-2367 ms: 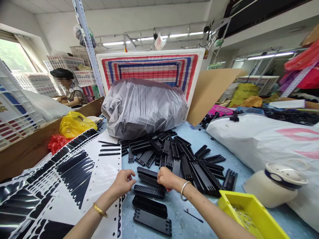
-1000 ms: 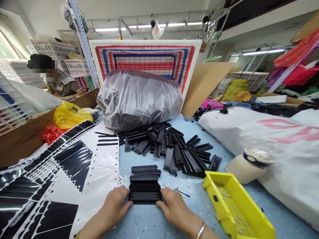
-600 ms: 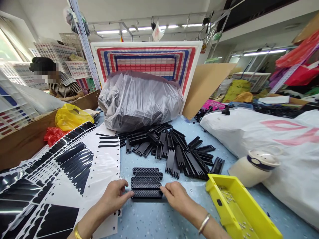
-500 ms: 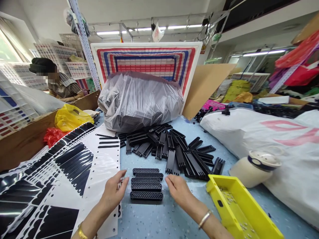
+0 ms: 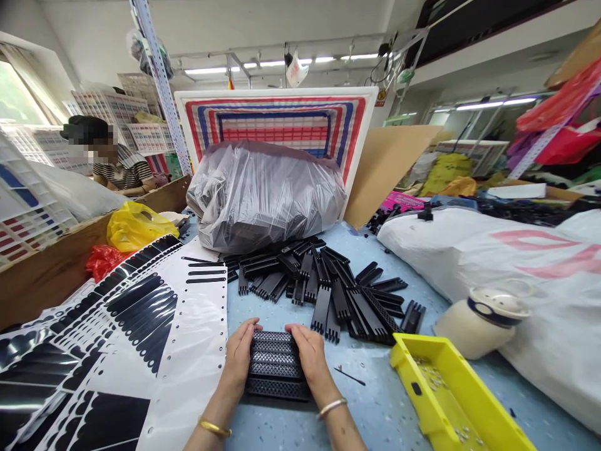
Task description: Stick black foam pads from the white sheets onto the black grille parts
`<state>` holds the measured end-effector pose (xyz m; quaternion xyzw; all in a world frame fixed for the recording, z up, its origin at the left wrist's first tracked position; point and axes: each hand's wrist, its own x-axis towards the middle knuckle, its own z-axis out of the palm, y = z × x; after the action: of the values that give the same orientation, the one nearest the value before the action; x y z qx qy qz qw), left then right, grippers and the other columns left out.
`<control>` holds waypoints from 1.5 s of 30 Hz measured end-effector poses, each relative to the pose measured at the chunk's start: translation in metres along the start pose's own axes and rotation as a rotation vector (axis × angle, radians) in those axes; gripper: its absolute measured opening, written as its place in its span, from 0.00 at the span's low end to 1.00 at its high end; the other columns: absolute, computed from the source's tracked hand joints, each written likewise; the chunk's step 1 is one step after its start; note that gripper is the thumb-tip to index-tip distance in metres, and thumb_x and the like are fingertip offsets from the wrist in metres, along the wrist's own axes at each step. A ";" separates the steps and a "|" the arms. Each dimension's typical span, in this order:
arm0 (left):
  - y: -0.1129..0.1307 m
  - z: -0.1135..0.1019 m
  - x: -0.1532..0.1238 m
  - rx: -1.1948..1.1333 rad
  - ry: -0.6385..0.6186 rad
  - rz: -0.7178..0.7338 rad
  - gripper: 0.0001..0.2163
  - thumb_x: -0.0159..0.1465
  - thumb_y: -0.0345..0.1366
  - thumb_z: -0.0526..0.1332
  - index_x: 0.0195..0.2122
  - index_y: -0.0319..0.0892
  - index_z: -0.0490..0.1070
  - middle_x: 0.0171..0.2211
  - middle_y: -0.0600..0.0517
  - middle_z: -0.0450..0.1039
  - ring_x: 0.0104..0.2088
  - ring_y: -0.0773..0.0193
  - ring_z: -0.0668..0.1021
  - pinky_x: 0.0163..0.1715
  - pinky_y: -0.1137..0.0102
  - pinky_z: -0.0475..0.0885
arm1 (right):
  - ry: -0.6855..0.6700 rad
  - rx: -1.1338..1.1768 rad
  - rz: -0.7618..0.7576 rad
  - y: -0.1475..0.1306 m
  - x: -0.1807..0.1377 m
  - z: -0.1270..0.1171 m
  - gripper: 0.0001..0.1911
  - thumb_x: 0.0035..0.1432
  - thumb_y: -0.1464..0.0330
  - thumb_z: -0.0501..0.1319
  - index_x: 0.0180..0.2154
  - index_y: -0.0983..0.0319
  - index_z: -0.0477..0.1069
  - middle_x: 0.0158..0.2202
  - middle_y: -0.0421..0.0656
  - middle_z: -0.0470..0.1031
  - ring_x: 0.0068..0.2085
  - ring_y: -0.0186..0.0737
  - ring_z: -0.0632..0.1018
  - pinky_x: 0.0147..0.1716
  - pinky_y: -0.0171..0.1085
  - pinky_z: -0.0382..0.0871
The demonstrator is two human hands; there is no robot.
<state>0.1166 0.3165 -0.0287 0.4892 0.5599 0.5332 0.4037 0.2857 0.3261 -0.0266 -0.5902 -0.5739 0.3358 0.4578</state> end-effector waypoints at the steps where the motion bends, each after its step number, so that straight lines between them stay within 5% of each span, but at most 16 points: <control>1: 0.001 -0.002 -0.009 -0.001 -0.008 -0.004 0.21 0.62 0.50 0.52 0.40 0.39 0.77 0.36 0.44 0.81 0.41 0.51 0.80 0.48 0.56 0.73 | -0.004 0.021 0.021 0.000 -0.010 -0.002 0.35 0.55 0.39 0.52 0.29 0.62 0.81 0.32 0.49 0.83 0.38 0.52 0.80 0.41 0.44 0.71; 7: 0.005 -0.014 -0.069 0.018 -0.057 -0.079 0.20 0.65 0.49 0.51 0.41 0.41 0.76 0.42 0.44 0.80 0.46 0.52 0.79 0.53 0.57 0.71 | -0.017 0.110 0.102 -0.008 -0.068 -0.012 0.27 0.55 0.44 0.59 0.30 0.59 0.83 0.31 0.46 0.82 0.39 0.51 0.79 0.42 0.42 0.71; 13: 0.007 -0.023 -0.079 -0.003 -0.031 -0.130 0.23 0.65 0.50 0.51 0.44 0.37 0.76 0.47 0.40 0.79 0.52 0.48 0.78 0.57 0.54 0.69 | 0.046 0.216 0.176 -0.005 -0.074 -0.019 0.30 0.51 0.41 0.62 0.33 0.61 0.84 0.37 0.51 0.84 0.43 0.55 0.80 0.46 0.48 0.71; 21: -0.004 -0.025 -0.107 0.091 -0.068 -0.096 0.25 0.71 0.46 0.49 0.65 0.41 0.62 0.68 0.45 0.57 0.69 0.52 0.58 0.67 0.52 0.54 | 0.149 0.280 0.225 0.002 -0.080 -0.033 0.38 0.47 0.36 0.60 0.31 0.64 0.83 0.34 0.55 0.83 0.40 0.56 0.82 0.44 0.50 0.75; 29: -0.007 -0.009 -0.101 0.175 -0.014 -0.094 0.25 0.71 0.42 0.44 0.62 0.34 0.64 0.63 0.40 0.66 0.65 0.53 0.66 0.65 0.56 0.61 | 0.169 0.158 0.173 -0.014 -0.077 -0.014 0.34 0.53 0.37 0.55 0.21 0.59 0.79 0.26 0.47 0.81 0.33 0.50 0.78 0.40 0.44 0.70; 39: -0.005 -0.013 -0.099 0.189 0.016 -0.099 0.24 0.70 0.41 0.46 0.56 0.32 0.71 0.57 0.38 0.73 0.60 0.50 0.72 0.63 0.53 0.64 | 0.189 0.135 0.212 -0.021 -0.067 -0.015 0.35 0.46 0.35 0.57 0.18 0.60 0.77 0.23 0.49 0.80 0.30 0.50 0.79 0.36 0.46 0.73; 42: -0.001 -0.027 -0.100 0.225 -0.020 -0.026 0.23 0.70 0.41 0.47 0.60 0.35 0.69 0.61 0.39 0.69 0.62 0.50 0.70 0.62 0.54 0.65 | 0.175 0.163 0.244 -0.026 -0.059 -0.030 0.33 0.39 0.36 0.62 0.21 0.61 0.79 0.27 0.52 0.82 0.33 0.56 0.81 0.34 0.49 0.75; 45: 0.005 -0.066 -0.089 0.402 -0.065 0.253 0.22 0.67 0.40 0.56 0.61 0.41 0.70 0.63 0.42 0.66 0.67 0.47 0.62 0.65 0.50 0.58 | 0.197 0.123 0.227 -0.031 -0.048 -0.050 0.27 0.33 0.42 0.68 0.23 0.59 0.81 0.28 0.50 0.83 0.35 0.58 0.81 0.34 0.49 0.76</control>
<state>0.0705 0.2161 -0.0233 0.6431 0.5757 0.4410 0.2461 0.3151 0.2686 0.0136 -0.6522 -0.4342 0.3604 0.5062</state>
